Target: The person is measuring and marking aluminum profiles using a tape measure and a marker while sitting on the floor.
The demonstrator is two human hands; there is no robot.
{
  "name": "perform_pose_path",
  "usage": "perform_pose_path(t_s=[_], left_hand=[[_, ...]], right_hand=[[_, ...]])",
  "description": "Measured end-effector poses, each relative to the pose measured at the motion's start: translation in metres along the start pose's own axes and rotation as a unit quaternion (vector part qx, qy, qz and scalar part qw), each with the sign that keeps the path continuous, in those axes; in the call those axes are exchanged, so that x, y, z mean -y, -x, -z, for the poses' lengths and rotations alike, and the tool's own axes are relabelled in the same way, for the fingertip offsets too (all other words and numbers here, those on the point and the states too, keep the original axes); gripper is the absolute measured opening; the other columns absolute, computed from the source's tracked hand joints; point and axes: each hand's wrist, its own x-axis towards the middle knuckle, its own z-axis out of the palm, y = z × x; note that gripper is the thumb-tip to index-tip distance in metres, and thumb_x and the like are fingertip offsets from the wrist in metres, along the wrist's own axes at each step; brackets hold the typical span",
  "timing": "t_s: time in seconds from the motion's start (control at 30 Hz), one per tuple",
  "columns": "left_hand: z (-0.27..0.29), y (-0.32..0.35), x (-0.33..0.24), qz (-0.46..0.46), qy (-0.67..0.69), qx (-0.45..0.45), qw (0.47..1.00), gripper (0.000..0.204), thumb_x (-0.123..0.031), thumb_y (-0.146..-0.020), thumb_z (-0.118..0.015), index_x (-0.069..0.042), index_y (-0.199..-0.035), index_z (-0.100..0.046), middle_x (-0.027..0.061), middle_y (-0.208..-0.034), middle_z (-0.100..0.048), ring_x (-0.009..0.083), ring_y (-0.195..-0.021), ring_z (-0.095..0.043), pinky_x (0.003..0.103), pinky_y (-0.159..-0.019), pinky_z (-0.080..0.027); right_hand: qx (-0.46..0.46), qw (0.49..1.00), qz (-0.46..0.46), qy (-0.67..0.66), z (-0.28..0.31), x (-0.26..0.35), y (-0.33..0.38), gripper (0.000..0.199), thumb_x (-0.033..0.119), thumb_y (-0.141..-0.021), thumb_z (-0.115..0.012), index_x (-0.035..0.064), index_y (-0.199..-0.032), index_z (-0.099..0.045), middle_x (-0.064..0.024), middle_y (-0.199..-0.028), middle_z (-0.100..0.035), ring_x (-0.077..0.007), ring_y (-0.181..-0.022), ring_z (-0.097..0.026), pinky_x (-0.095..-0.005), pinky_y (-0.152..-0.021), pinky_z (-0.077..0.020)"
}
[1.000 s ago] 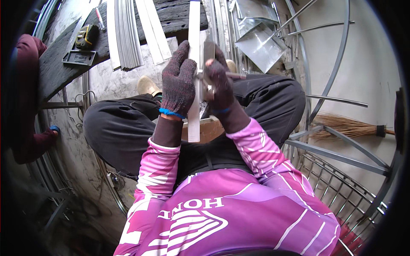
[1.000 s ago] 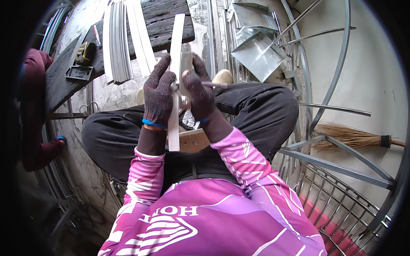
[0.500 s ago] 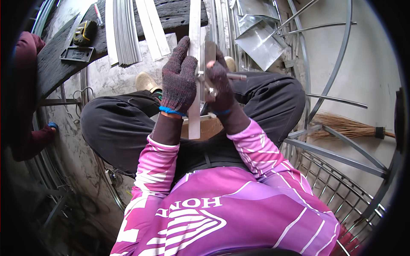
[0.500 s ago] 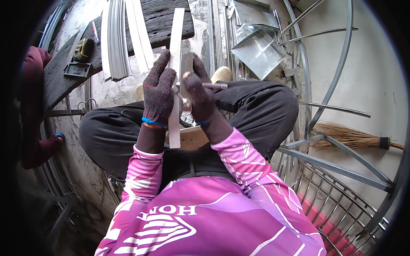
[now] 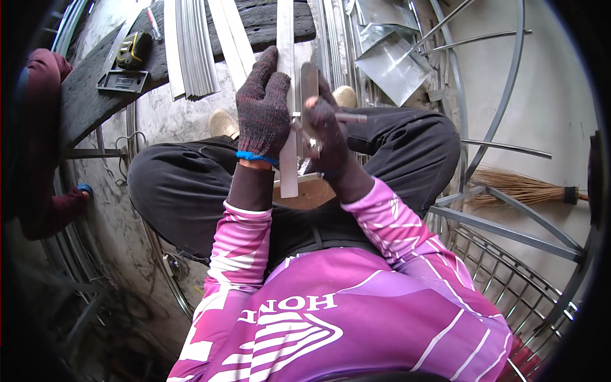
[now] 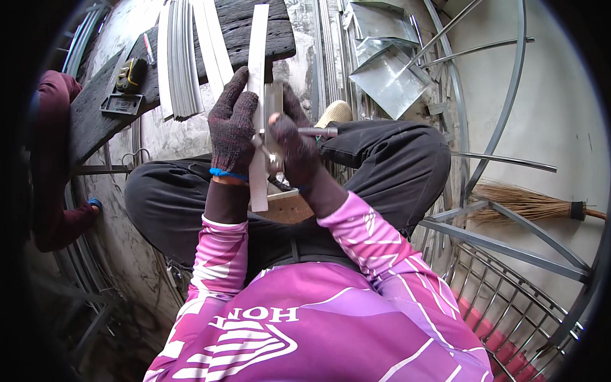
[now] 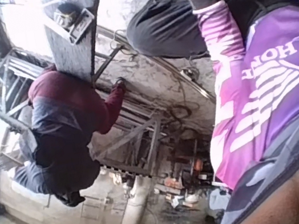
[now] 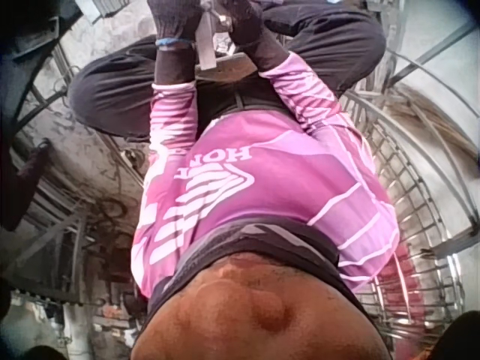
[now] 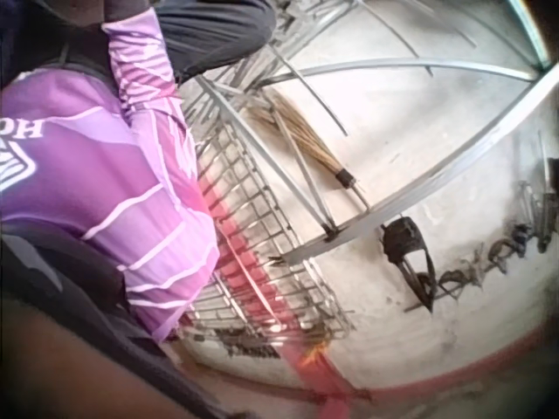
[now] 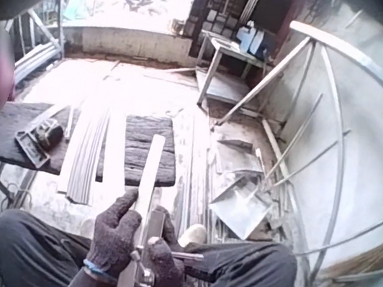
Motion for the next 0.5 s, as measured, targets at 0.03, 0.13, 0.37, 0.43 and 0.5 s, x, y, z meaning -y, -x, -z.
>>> perform_pose_path(t_s=[0.03, 0.13, 0.37, 0.43, 0.5], left_hand=[[-0.001, 0.001, 0.000, -0.003, 0.002, 0.001, 1.000, 0.042, -0.011, -0.090, -0.053, 0.006, -0.128, -0.053, 0.0198, -0.120, -0.062, 0.0240, -0.106, -0.061, 0.034, -0.093, -0.047], [0.004, -0.003, -0.006, 0.058, 0.070, -0.026, 0.996, 0.041, -0.012, -0.090, -0.054, 0.006, -0.127, -0.054, 0.0196, -0.118, -0.063, 0.0238, -0.105, -0.061, 0.034, -0.092, -0.048], [0.014, -0.021, -0.003, -0.031, 0.036, -0.005, 0.999, 0.038, -0.012, -0.089, -0.055, 0.004, -0.124, -0.057, 0.0174, -0.116, -0.064, 0.0242, -0.107, -0.061, 0.033, -0.094, -0.047], [0.008, -0.022, -0.012, -0.047, 0.042, -0.001, 0.998, 0.038, -0.012, -0.089, -0.055, 0.004, -0.124, -0.057, 0.0176, -0.116, -0.064, 0.0241, -0.107, -0.061, 0.033, -0.094, -0.046], [0.006, -0.023, -0.015, -0.061, 0.045, 0.000, 0.997, 0.038, -0.012, -0.089, -0.055, 0.004, -0.124, -0.057, 0.0178, -0.116, -0.064, 0.0241, -0.106, -0.061, 0.033, -0.094, -0.046]], right_hand=[[-0.006, 0.998, 0.059, 0.014, 0.001, -0.012, -0.006, 0.054, 0.019, -0.087, -0.064, 0.0020, -0.133, -0.042, -0.0171, -0.136, -0.047, -0.0288, -0.115, -0.057, -0.0385, -0.095, -0.0472], [-0.009, 0.999, 0.050, 0.013, -0.011, -0.005, -0.005, 0.060, 0.016, -0.083, -0.068, 0.0012, -0.135, -0.041, -0.0182, -0.133, -0.049, -0.0329, -0.118, -0.054, -0.0378, -0.098, -0.0449], [-0.051, 0.771, -0.422, -0.474, -0.015, 0.057, 0.008, 0.070, 0.023, -0.088, -0.064, 0.0051, -0.147, -0.030, -0.0033, -0.127, -0.048, -0.0077, -0.095, -0.052, -0.0221, -0.084, -0.0452], [0.000, 0.918, -0.268, -0.293, -0.016, 0.026, 0.008, 0.068, 0.020, -0.090, -0.062, 0.0059, -0.148, -0.028, -0.0026, -0.124, -0.048, -0.0082, -0.092, -0.052, -0.0253, -0.086, -0.0459], [-0.001, 0.999, 0.028, 0.031, -0.014, 0.008, 0.002, 0.062, 0.018, -0.093, -0.058, 0.0041, -0.146, -0.030, -0.0052, -0.125, -0.048, -0.0106, -0.093, -0.052, -0.0283, -0.089, -0.0457]])
